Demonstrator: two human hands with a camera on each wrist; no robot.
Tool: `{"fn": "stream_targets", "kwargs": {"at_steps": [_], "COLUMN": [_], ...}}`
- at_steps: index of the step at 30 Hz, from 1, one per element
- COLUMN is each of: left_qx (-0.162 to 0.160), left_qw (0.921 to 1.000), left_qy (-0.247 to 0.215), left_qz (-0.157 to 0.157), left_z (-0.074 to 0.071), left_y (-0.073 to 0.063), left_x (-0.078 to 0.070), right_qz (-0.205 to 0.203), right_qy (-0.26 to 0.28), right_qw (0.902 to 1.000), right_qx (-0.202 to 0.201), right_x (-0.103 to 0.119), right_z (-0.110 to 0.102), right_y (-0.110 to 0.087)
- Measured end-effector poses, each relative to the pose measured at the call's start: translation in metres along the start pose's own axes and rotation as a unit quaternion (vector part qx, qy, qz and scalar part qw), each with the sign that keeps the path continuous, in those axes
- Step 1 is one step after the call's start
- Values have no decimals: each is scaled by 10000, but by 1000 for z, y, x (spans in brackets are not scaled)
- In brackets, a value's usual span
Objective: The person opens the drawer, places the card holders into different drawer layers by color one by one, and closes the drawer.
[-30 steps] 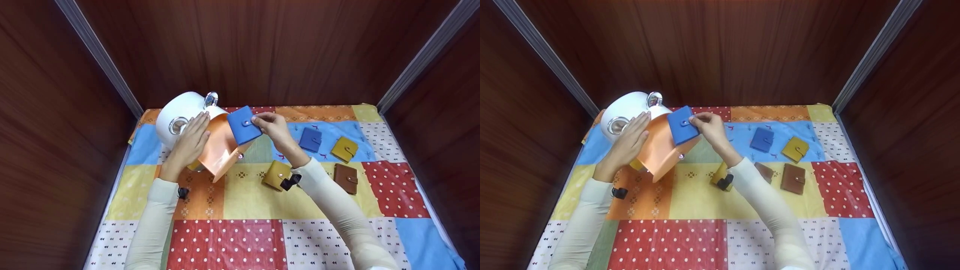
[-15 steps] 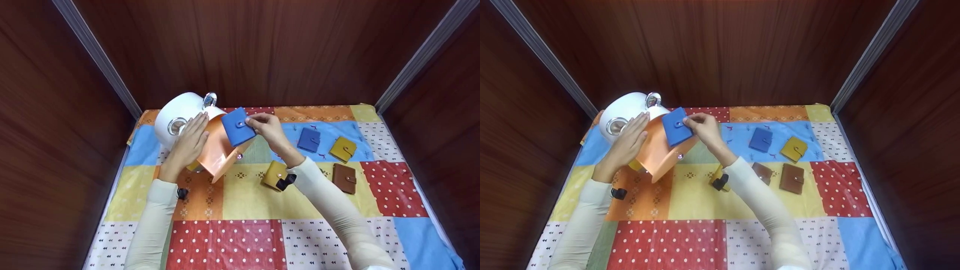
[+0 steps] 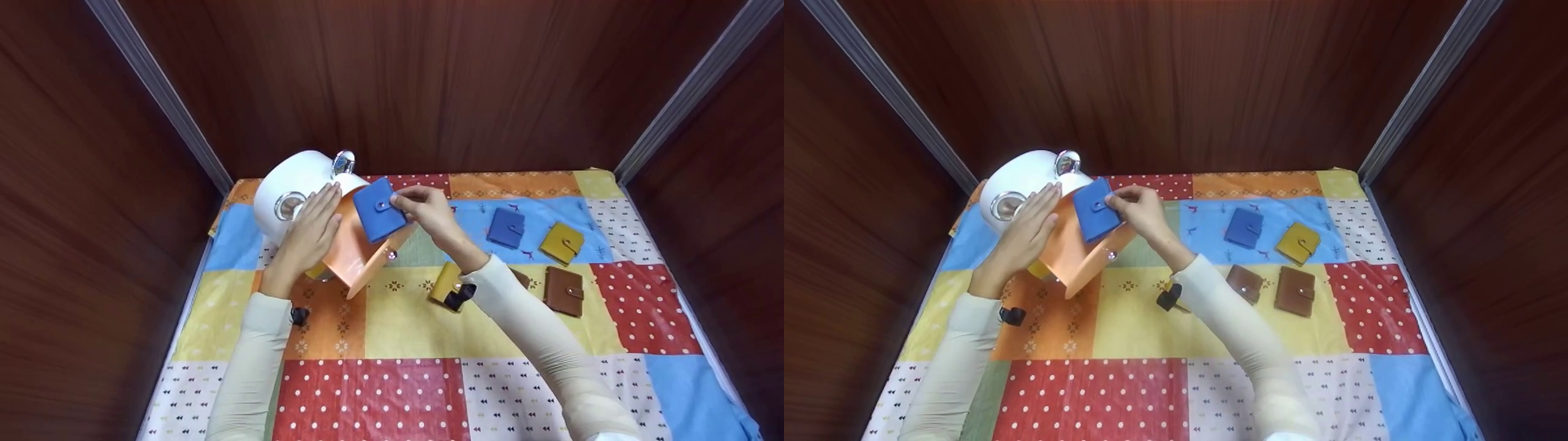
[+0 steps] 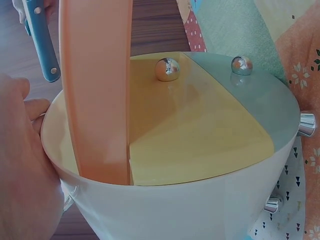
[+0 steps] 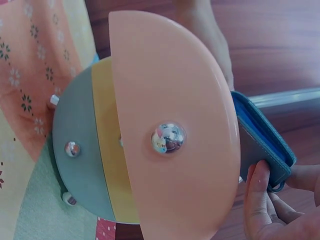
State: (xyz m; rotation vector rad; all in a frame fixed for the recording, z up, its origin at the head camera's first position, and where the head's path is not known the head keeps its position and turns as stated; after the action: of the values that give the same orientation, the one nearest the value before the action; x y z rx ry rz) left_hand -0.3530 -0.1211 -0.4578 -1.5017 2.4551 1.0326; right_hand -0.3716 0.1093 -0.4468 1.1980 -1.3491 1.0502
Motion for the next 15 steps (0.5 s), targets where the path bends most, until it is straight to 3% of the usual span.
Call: {"fn": "stream_targets", "kwargs": {"at_steps": [15], "left_qx": [41], "left_qw": [10000], "left_qy": [-36], "left_qz": [-25], "left_z": [1], "left_y": [0], "left_x": [0], "right_qz": [-172], "right_qy": [-447], "right_qw": [9986], "right_qx": [226], "right_x": [5], "right_z": [17], "right_y": [-3]}}
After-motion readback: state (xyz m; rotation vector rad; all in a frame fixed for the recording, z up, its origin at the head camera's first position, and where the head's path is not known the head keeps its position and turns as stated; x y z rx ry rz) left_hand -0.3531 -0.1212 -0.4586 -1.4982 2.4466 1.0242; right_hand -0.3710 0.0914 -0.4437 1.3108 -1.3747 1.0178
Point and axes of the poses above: each hand's wrist, its own y-axis towards the middle knuckle, its own z-axis out of the palm, x = y × z, the point moved 8 cm from there along y, towards the middle knuckle, and after that the axes turned 14 degrees about -x, right-handed, at the moved point
